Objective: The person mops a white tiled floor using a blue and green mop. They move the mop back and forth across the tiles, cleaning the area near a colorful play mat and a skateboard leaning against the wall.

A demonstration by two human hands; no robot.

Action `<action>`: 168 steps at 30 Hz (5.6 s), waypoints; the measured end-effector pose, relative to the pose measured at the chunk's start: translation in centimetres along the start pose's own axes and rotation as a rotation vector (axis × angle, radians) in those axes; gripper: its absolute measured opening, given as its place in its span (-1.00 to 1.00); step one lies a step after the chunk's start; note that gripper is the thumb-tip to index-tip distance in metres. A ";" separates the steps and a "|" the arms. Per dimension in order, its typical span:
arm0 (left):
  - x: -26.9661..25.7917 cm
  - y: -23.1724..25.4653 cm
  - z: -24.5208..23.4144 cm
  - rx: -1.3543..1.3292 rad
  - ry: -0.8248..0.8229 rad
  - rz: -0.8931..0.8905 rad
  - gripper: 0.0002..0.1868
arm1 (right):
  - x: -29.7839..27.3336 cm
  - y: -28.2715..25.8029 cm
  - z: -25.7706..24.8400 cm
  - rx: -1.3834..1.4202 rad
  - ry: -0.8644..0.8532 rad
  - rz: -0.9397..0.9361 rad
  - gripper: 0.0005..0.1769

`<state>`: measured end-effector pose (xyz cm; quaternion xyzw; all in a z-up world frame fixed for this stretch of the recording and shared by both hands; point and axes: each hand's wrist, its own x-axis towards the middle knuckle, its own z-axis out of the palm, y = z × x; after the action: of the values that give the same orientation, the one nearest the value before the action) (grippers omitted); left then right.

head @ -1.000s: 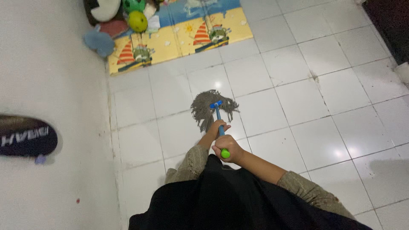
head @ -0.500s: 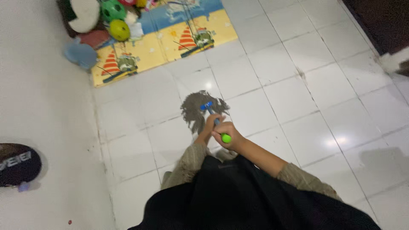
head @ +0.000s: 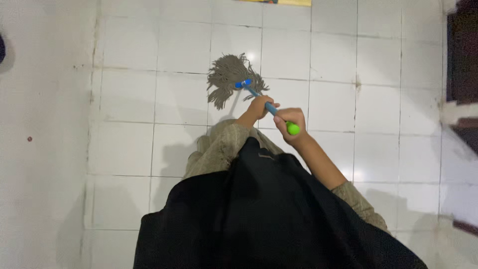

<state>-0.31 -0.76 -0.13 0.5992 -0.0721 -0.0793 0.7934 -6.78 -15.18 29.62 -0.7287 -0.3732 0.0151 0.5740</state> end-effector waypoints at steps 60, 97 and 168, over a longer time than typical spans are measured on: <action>14.0 4.9 1.1 -0.343 0.104 -0.255 -0.78 | 5.9 17.5 -3.3 -0.232 0.265 -0.200 -0.57; -3.5 0.9 13.6 0.260 -0.117 0.191 -0.79 | -4.2 -5.2 -6.4 0.174 0.160 0.094 -0.57; 25.0 -4.8 21.2 0.961 -0.084 0.118 -0.46 | -3.3 19.3 -28.8 -0.028 -0.353 0.170 -0.50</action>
<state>19.52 -27.28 1.51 0.8889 -0.1664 -0.0159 0.4266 14.03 -42.02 21.75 -0.7516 -0.4055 0.1858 0.4859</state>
